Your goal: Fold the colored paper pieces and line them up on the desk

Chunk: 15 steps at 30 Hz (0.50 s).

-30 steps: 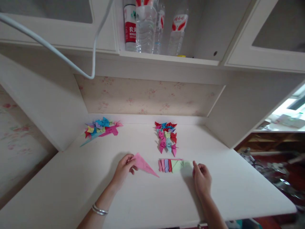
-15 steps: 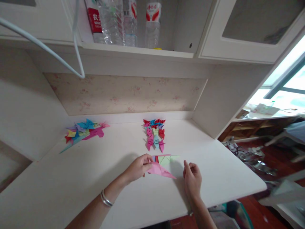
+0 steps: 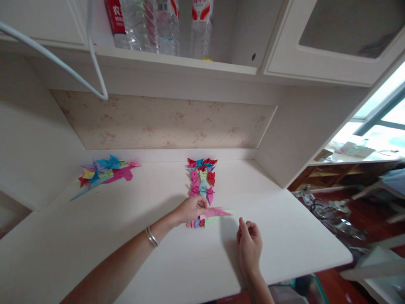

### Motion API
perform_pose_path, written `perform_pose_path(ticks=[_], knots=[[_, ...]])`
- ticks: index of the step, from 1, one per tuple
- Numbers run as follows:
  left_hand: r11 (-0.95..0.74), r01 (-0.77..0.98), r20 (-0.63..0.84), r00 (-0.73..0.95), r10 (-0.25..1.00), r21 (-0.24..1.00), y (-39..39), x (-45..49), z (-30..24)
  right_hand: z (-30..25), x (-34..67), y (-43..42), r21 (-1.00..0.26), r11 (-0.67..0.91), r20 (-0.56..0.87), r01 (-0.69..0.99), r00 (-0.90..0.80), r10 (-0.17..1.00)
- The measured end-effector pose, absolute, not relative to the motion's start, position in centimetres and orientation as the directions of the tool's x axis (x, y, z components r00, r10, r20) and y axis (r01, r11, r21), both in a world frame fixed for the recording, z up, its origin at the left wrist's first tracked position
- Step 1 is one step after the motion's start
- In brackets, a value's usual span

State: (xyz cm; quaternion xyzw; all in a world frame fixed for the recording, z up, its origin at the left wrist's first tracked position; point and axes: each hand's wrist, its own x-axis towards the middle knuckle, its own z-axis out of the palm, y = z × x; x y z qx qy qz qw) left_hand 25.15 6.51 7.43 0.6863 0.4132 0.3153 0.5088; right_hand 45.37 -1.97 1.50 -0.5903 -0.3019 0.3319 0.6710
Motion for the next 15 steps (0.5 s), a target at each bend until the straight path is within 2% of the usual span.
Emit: perform_pose_path(ticks=[4,7,11,15], knots=[[-0.287,0.413,0.001,0.569,0.822,0.864,6.9,25.5,7.9,1.4,45.4,-2.0,-0.994,0.064,0.003,-0.086,0.574,0.819],[-0.352,0.499,0.003,0.574,0.819,0.792,7.5,26.1,8.3,1.2,45.4,-1.9,-0.996,0.055,0.007,-0.065,0.578,0.816],[-0.396,0.592,-0.033,0.583,0.812,0.702,8.2,27.3,8.6,1.0,45.5,-1.8,-0.998,0.059,0.038,-0.019,0.556,0.830],[-0.376,0.677,-0.052,0.522,0.852,0.632,8.0,28.7,8.3,0.7,45.6,-1.7,-0.999,0.044,0.040,0.006,0.533,0.845]])
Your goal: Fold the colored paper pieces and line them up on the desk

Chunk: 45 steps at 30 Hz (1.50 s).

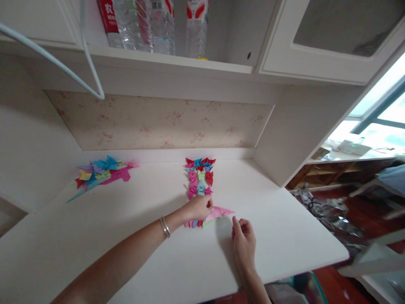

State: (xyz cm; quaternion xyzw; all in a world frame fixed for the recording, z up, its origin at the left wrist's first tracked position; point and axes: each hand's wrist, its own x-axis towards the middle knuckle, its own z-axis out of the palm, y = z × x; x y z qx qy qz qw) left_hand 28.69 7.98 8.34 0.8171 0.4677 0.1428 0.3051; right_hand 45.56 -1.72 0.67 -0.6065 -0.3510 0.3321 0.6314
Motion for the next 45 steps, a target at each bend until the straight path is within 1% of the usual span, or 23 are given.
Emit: perform_pose_path(ticks=[3,6,10,12,14,18,20,25,29,31,34,37,39,42,45], knots=[[-0.377,0.723,-0.035,0.484,0.874,0.578,7.5,29.4,7.9,0.6,45.6,-1.7,-0.999,0.031,0.047,0.038,0.522,0.851],[-0.381,0.769,-0.035,0.463,0.886,0.513,6.9,29.8,7.5,0.7,45.6,-1.8,-0.999,0.028,0.043,0.037,0.520,0.853],[-0.371,0.855,-0.011,0.402,0.916,0.363,6.1,30.0,7.1,0.7,45.5,-1.7,-0.998,0.047,0.057,0.033,0.501,0.864],[-0.356,0.878,-0.011,0.379,0.925,0.320,5.7,30.0,7.0,0.5,45.4,-1.7,-0.998,0.050,0.062,0.038,0.491,0.869],[-0.332,0.885,-0.037,0.363,0.931,0.326,5.6,30.0,7.1,0.4,45.4,-1.6,-0.998,0.048,0.063,0.043,0.492,0.869],[-0.292,0.855,-0.106,0.369,0.923,0.429,6.0,29.8,7.2,0.2,45.5,-1.5,-0.997,0.053,0.074,0.056,0.482,0.873],[-0.280,0.852,-0.117,0.365,0.924,0.442,6.1,29.8,7.2,0.3,45.5,-1.6,-0.997,0.047,0.073,0.067,0.469,0.880],[-0.260,0.912,-0.099,0.304,0.947,0.318,6.0,29.9,7.0,0.3,45.5,-1.6,-0.995,0.030,0.071,0.097,0.464,0.883],[-0.309,0.926,-0.092,0.334,0.938,0.215,5.7,30.1,7.2,0.1,45.6,-1.6,-0.992,0.036,0.089,0.122,0.456,0.885],[-0.332,0.921,-0.078,0.353,0.932,0.204,5.5,30.0,7.3,0.0,45.6,-1.6,-0.992,0.034,0.087,0.123,0.454,0.887],[-0.352,0.899,-0.025,0.371,0.928,0.260,4.6,29.2,7.2,0.0,45.6,-1.6,-0.991,0.021,0.079,0.133,0.449,0.890],[-0.327,0.863,0.028,0.343,0.939,0.386,3.4,27.0,6.7,0.2,45.6,-1.6,-0.988,0.004,0.070,0.153,0.433,0.899],[-0.281,0.822,0.030,0.307,0.951,0.496,2.5,24.5,6.2,0.3,45.6,-1.6,-0.986,-0.018,0.054,0.164,0.425,0.904],[-0.180,0.721,-0.006,0.247,0.969,0.669,1.4,19.6,5.6,0.4,45.4,-1.7,-0.981,-0.052,0.029,0.185,0.412,0.911],[-0.066,0.611,-0.022,0.135,0.991,0.789,0.7,14.1,5.1,0.8,45.1,-1.7,-0.973,-0.088,0.013,0.215,0.429,0.903]])
